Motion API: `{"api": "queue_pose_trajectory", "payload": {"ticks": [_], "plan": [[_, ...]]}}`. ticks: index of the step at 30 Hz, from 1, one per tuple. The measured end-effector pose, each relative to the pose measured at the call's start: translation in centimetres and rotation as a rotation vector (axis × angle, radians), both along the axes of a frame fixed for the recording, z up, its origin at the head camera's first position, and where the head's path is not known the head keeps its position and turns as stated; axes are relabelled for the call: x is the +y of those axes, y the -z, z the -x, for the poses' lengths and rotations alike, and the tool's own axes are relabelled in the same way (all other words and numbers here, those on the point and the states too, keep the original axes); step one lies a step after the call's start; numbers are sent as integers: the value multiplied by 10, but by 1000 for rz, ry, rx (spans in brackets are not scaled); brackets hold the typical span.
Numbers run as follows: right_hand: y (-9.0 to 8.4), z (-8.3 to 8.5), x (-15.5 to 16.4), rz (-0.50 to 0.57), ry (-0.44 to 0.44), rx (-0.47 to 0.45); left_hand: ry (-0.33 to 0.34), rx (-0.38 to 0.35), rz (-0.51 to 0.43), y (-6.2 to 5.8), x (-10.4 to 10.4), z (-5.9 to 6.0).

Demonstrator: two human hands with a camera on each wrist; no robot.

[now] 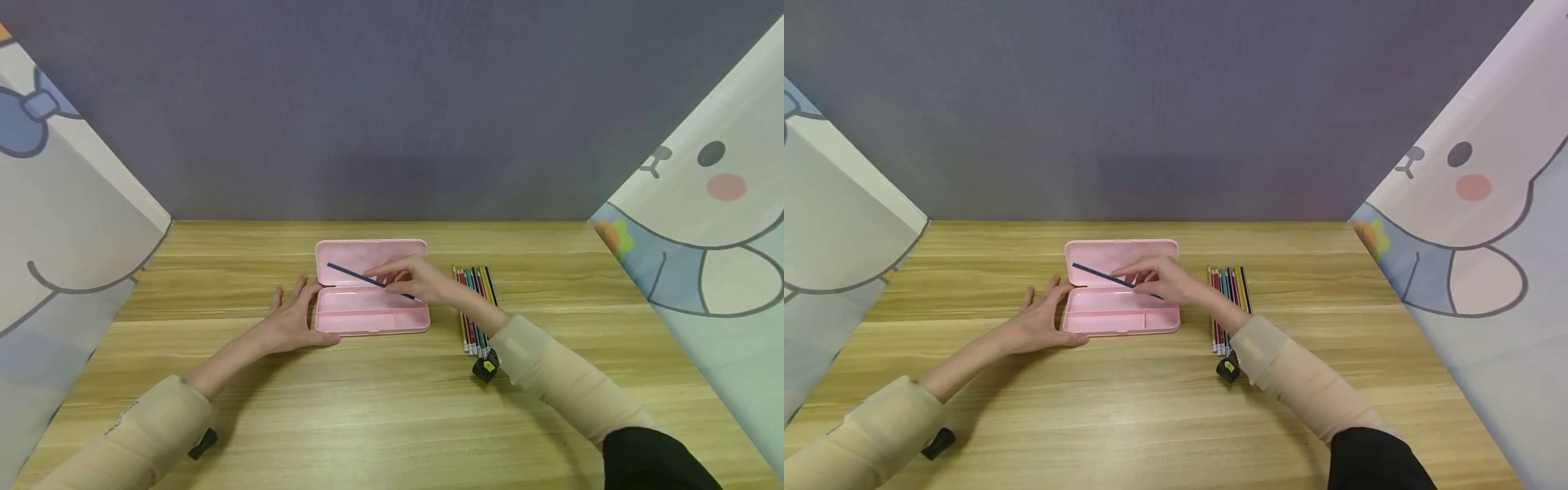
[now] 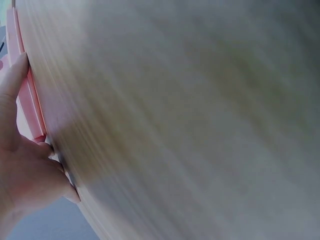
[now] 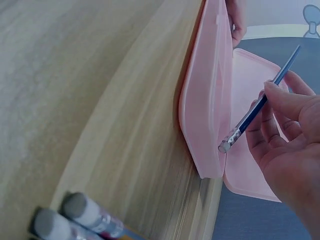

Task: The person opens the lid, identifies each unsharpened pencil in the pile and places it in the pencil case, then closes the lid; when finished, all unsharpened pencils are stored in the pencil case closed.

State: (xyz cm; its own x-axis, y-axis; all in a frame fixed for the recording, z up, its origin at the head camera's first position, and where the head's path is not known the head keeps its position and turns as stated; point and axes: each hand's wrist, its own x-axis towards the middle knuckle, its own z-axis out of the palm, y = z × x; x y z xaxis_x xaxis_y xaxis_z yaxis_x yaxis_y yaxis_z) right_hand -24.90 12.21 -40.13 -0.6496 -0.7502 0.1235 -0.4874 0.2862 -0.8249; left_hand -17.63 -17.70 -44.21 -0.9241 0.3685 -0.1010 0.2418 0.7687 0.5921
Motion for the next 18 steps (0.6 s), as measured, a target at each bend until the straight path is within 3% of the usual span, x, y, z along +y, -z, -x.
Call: {"api": "queue_pose_trajectory", "payload": {"ticks": [18], "plan": [[8, -2, -7, -134, -59, 86, -5, -26, -2, 0, 0, 0]]}}
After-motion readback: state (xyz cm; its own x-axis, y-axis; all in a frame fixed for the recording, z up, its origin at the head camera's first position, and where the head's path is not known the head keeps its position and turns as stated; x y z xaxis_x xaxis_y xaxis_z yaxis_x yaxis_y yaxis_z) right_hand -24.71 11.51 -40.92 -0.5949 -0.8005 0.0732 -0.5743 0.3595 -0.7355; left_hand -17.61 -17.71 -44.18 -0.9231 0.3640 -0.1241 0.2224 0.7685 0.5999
